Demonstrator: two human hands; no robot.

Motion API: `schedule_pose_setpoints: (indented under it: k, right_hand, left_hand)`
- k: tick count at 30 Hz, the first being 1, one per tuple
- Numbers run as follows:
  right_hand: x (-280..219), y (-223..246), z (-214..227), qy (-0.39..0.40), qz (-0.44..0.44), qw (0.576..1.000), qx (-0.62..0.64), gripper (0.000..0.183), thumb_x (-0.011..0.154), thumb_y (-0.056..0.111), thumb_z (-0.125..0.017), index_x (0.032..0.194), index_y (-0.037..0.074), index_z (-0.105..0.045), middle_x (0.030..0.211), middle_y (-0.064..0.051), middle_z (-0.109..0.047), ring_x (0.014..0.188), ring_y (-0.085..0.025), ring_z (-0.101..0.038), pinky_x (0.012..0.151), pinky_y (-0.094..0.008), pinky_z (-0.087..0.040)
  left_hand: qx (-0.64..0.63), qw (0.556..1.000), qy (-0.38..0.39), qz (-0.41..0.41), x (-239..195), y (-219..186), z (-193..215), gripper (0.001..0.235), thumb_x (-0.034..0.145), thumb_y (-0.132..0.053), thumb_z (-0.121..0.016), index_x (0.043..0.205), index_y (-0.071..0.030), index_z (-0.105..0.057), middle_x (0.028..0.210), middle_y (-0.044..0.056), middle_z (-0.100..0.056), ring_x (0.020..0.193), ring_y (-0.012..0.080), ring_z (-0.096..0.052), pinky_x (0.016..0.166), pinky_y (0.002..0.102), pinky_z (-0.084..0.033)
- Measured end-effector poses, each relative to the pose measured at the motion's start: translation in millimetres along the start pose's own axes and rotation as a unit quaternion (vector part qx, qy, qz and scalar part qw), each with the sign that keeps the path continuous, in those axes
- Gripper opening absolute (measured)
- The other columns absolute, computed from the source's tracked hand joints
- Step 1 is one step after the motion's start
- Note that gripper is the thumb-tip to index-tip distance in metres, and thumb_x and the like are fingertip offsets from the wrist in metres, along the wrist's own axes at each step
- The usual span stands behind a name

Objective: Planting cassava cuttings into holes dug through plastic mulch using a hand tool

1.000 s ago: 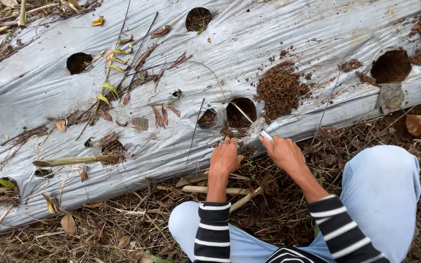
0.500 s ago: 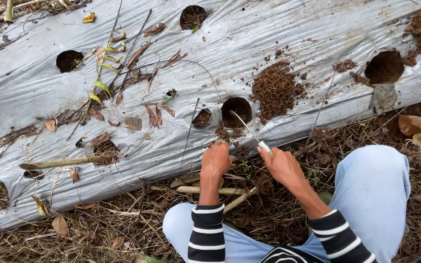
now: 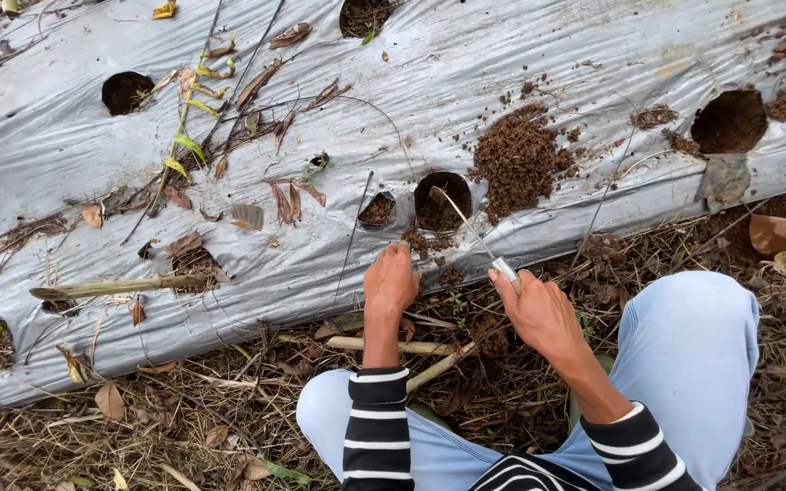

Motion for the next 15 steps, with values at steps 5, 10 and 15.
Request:
schedule_pose_setpoints:
  k: [5,10,15]
  right_hand:
    - [43,-35,-54,0.023,0.011,1.000,-0.004,0.058,0.105,0.049,-0.042,0.098,-0.003,-0.067,0.072,-0.027,-0.068,0.068,-0.042,-0.071,0.063,-0.052,-0.052]
    - [11,-13,-6,0.005,-0.009,1.000,-0.003,0.057,0.106,0.049,-0.043,0.101,-0.002,-0.067,0.072,-0.028,-0.069,0.066,-0.040,-0.072,0.064,-0.051,-0.054]
    - [62,-31,-37,0.005,0.003,1.000,0.026,0.056,0.108,0.043,-0.040,0.102,-0.006,-0.066,0.074,-0.030,-0.069,0.069,-0.041,-0.071,0.065,-0.052,-0.055]
  left_hand:
    - [-0.006,0.996,-0.085,-0.004,20,-18,-6,0.056,0.093,-0.024,-0.074,0.139,0.001,-0.056,0.133,0.022,-0.056,0.125,0.0338,-0.057,0.096,0.045,-0.055]
    - [0.015,0.980,-0.198,-0.022,49,-15,-54,0.040,0.100,-0.017,-0.068,0.134,0.001,-0.060,0.127,0.020,-0.053,0.117,0.0305,-0.057,0.095,0.038,-0.054]
    - [0.018,0.977,-0.210,-0.011,57,-19,-58,0.014,0.094,-0.005,-0.071,0.106,0.001,-0.073,0.106,0.014,-0.063,0.097,0.0207,-0.064,0.071,0.028,-0.059]
Point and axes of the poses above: each hand's wrist, its own x-axis towards the middle knuckle, its own z-axis out of the back of the hand, y = z × x, the point moved 6 cm from there along x, towards the middle knuckle
